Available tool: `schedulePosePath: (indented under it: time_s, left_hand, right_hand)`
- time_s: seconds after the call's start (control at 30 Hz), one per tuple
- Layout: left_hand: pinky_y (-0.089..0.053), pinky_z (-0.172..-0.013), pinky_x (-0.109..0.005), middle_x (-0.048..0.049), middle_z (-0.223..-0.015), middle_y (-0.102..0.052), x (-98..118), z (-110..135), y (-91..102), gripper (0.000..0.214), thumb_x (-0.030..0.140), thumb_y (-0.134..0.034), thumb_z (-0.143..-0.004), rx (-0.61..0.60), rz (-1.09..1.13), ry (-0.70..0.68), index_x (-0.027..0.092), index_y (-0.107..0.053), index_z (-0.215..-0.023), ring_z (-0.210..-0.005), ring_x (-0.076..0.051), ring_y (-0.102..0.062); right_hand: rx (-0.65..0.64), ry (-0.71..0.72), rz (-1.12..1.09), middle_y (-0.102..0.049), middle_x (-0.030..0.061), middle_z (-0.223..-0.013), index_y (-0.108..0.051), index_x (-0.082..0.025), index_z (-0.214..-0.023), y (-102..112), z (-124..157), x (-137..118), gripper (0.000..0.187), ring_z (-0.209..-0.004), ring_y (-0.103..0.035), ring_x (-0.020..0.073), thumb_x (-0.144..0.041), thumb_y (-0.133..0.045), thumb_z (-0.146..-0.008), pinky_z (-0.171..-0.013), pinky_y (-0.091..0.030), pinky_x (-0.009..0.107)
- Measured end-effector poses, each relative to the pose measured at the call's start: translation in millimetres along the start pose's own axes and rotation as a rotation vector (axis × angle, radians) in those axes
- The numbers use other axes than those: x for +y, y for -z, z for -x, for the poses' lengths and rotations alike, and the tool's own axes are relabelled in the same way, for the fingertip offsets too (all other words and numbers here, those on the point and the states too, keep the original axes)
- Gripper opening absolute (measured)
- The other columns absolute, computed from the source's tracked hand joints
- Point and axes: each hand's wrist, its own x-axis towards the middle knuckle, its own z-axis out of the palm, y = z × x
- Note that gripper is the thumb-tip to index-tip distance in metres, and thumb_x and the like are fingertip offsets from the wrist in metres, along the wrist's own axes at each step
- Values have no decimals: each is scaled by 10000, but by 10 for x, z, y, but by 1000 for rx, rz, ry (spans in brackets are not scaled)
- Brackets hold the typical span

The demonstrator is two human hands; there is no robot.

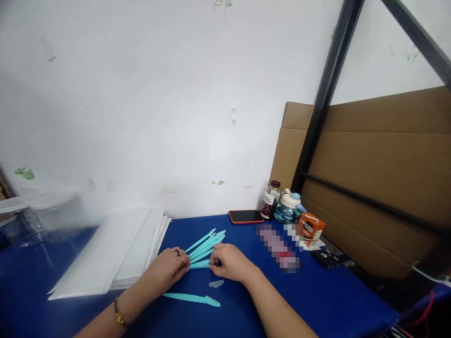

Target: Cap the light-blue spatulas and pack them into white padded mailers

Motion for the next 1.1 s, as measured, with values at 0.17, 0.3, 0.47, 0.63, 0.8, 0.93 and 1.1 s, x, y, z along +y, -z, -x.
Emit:
schedulePosePath:
  time_s: [0.17,0.3,0.47,0.63,0.8,0.93,1.1]
  left_hand:
    - [-375,-718,-262,-14,-762,-644,83,50,47,182,230,-462,-815,-48,72,-28,200,-620,-728,-764,-151,-559]
    - [-374,-599,-213,12,-705,-653,40,118,94,153,240,-500,-760,-191,241,47,211,-647,-729,-654,-122,-569]
    - [-377,-586,-203,19,-785,-636,-36,100,70,187,358,-566,-739,-144,286,118,219,-636,-844,-689,-121,-566]
    - [-389,-792,-280,-21,-1008,-609,-9,18,1,230,303,-544,-788,20,101,42,248,-599,-1004,-937,-184,-550]
    - [-392,-751,-296,-59,-860,-635,92,-38,20,221,216,-414,-853,-48,-41,9,180,-624,-795,-814,-177,-572]
    - [-384,-709,-261,-38,-783,-641,110,3,84,215,201,-425,-828,-63,17,-6,182,-613,-724,-761,-157,-567]
    - [-349,-581,-214,4,-698,-630,16,127,200,178,201,-452,-753,-183,183,86,190,-612,-674,-641,-118,-539]
  right_hand:
    - [-141,-25,-113,-600,10,-750,-671,-162,-728,151,142,59,60,-603,-520,89,-199,-624,-721,-510,-362,165]
    - [-292,-141,-240,-628,7,-708,-705,-155,-766,302,268,226,166,-587,-548,105,-298,-687,-683,-512,-389,177]
    - [-102,-162,-230,-623,25,-784,-697,-162,-782,327,244,272,179,-641,-554,120,-324,-665,-712,-558,-406,195]
    - [-1,-74,-11,-569,-5,-751,-653,-175,-729,150,111,199,99,-593,-498,89,-129,-626,-646,-532,-359,181]
    - [10,-12,85,-559,-14,-684,-610,-164,-634,31,44,122,123,-570,-484,84,-60,-551,-605,-519,-332,182]
    - [-85,-26,-52,-589,-6,-714,-635,-157,-674,108,110,114,104,-573,-510,80,-94,-567,-627,-508,-358,165]
    - [-188,-151,-185,-614,7,-716,-676,-151,-747,262,240,235,106,-571,-536,95,-178,-601,-676,-499,-385,173]
